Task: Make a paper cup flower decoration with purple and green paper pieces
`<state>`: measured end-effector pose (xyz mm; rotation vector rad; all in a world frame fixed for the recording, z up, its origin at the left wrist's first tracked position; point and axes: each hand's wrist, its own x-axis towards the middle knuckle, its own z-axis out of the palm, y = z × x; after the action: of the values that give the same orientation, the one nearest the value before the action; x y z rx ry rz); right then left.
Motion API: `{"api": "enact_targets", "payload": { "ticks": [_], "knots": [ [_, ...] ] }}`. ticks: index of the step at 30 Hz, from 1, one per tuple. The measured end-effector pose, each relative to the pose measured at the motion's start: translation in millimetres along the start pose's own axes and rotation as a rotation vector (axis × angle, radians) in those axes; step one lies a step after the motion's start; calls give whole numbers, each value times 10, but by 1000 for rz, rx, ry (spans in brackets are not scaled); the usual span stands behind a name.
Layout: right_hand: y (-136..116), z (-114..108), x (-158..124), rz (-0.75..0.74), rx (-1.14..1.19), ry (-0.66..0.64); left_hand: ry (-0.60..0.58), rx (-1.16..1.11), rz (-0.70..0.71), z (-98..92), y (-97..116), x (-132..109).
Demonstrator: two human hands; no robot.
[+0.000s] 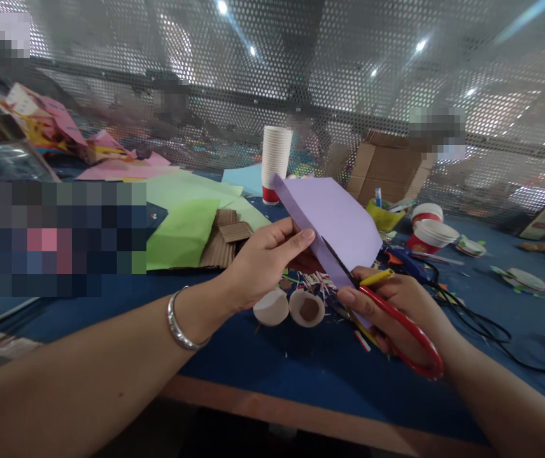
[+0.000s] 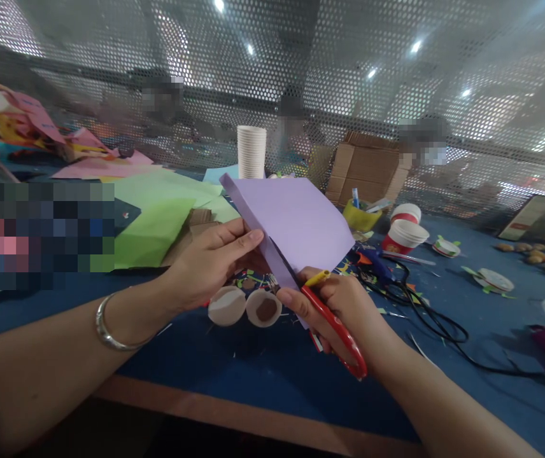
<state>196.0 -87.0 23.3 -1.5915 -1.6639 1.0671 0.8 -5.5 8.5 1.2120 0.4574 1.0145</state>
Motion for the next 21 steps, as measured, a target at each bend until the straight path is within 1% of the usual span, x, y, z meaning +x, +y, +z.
{"api": "enact_targets", "payload": {
  "ticks": [4,6,16,21],
  "knots": [
    [7,22,-3,-51,3,-8,2,95,44,2,8,-12],
    [17,35,-2,-48,-1,-2,3,120,50,11,14,-19],
    [85,43,19,-29,27,-17,-10,131,54,19,17,-17],
    [83,26,21,-72,35,-57,-14,166,60,36,23,-26]
  ]
}}
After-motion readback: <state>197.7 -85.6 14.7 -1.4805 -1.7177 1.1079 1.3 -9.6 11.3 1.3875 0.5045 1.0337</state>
